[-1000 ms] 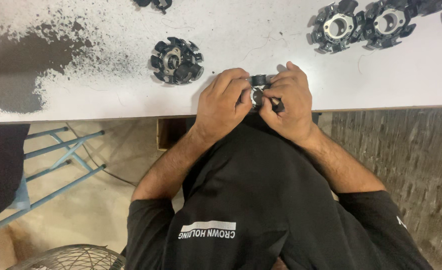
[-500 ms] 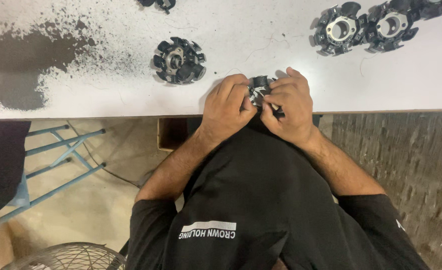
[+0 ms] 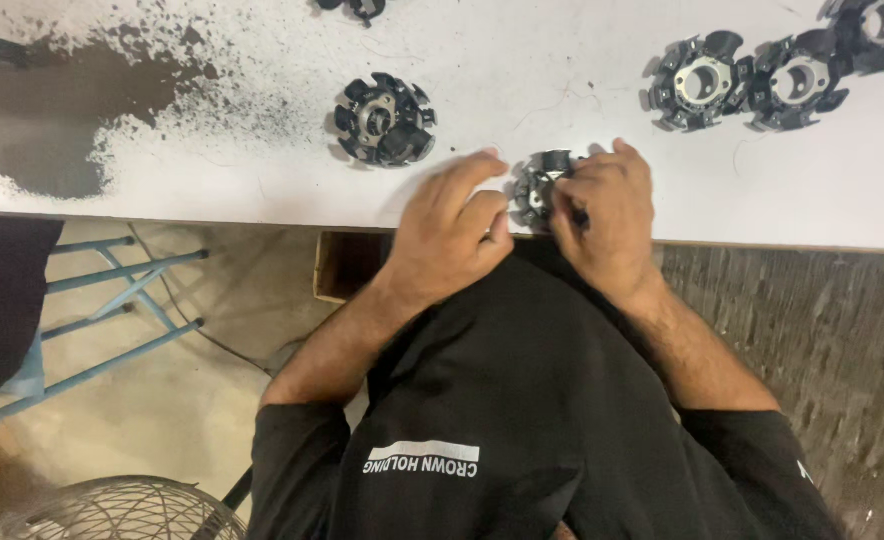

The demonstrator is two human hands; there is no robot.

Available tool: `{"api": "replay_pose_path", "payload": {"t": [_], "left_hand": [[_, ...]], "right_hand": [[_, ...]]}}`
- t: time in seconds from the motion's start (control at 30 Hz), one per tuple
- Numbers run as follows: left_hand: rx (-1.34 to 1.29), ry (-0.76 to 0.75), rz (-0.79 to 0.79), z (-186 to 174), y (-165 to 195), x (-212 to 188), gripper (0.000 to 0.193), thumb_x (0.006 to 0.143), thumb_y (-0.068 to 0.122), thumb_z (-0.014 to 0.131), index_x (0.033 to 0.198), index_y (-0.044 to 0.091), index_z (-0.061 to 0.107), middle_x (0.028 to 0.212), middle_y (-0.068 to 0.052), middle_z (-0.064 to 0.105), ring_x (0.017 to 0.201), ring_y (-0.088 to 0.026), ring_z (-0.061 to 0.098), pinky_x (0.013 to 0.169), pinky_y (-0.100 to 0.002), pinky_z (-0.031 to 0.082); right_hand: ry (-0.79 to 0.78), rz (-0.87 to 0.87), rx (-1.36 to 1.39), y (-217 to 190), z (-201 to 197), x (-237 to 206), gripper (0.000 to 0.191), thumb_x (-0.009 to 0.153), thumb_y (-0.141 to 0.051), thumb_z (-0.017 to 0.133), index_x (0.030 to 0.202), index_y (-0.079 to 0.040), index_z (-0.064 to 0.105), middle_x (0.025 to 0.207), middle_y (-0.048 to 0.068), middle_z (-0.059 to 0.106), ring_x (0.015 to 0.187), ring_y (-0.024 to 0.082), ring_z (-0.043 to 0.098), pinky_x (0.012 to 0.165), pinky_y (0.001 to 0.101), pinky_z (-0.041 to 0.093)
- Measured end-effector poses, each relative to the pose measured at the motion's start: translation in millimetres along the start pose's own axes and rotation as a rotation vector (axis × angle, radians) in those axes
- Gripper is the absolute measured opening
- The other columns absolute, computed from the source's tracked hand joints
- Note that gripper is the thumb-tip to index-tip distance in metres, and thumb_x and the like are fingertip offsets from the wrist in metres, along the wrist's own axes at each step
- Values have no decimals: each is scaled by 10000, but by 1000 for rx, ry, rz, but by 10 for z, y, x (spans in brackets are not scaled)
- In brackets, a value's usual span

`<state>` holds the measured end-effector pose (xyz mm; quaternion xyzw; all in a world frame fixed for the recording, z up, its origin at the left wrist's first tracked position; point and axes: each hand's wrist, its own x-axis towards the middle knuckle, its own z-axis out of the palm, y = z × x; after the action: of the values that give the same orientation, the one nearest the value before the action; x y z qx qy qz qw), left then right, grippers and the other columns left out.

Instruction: The person sits at a workbench and assembles small black plastic wheel-like components by hand, fitting small inner parts into the hub of each housing and pressing them together. Finished assemblies are placed in a growing pile on the table, and the person repeatedly picks up the next unassembled housing to continue.

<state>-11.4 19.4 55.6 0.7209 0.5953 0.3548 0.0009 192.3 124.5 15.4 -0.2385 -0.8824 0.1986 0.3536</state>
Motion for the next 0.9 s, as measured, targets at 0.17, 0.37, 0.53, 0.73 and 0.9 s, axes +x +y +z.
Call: {"api": "replay_pose_path", "payload": {"t": [0.17, 0.37, 0.53, 0.73, 0.9], "left_hand": [[200, -254, 73, -786, -710, 190, 776, 790, 137, 819, 1495, 69, 500, 1609, -229, 366, 1525, -374, 334, 1248, -512, 365], [91, -496, -30, -871, -1038, 264, 964, 761, 127, 815, 1608, 60, 360, 1552, -204, 458, 1445, -390, 417, 1170, -480, 422], [22, -150, -137, -467, -598, 109, 997, 849, 368, 940, 1535, -43, 345, 1434, -227, 487, 1302, -352, 499, 1119, -466, 480], [89, 17, -220, 419, -10, 6, 860, 790, 486, 945, 1328, 26, 457, 1386, -209, 461, 1272, -365, 467, 1041, -528, 472], [96, 46, -87, 244, 58, 54, 793, 816, 473, 900, 1302, -3, 494, 1439, -282, 424, 1297, -421, 451, 1048, -567, 404]], "right_hand": [[14, 81, -166, 374, -260, 115, 227, 992, 72, 741, 1114, -57, 600, 1079, 119, 616, 1110, 332, 600, 1207, 555, 373], [85, 95, -242, 675, -292, 287, 200, 1036, 82, 679, 1168, -34, 584, 1093, 104, 610, 1071, 323, 591, 1236, 546, 349], [223, 72, -132, 496, -361, 156, 220, 1061, 59, 697, 1230, -5, 571, 1162, 160, 624, 1177, 343, 636, 1275, 567, 255], [221, 198, 98, 99, -242, -42, 191, 1036, 13, 666, 1185, -26, 553, 1163, 152, 656, 1150, 290, 652, 1293, 572, 253], [181, 246, 152, -55, -186, -107, 204, 1008, -15, 698, 1163, -35, 566, 1120, 142, 670, 1140, 299, 655, 1266, 565, 298]]}}
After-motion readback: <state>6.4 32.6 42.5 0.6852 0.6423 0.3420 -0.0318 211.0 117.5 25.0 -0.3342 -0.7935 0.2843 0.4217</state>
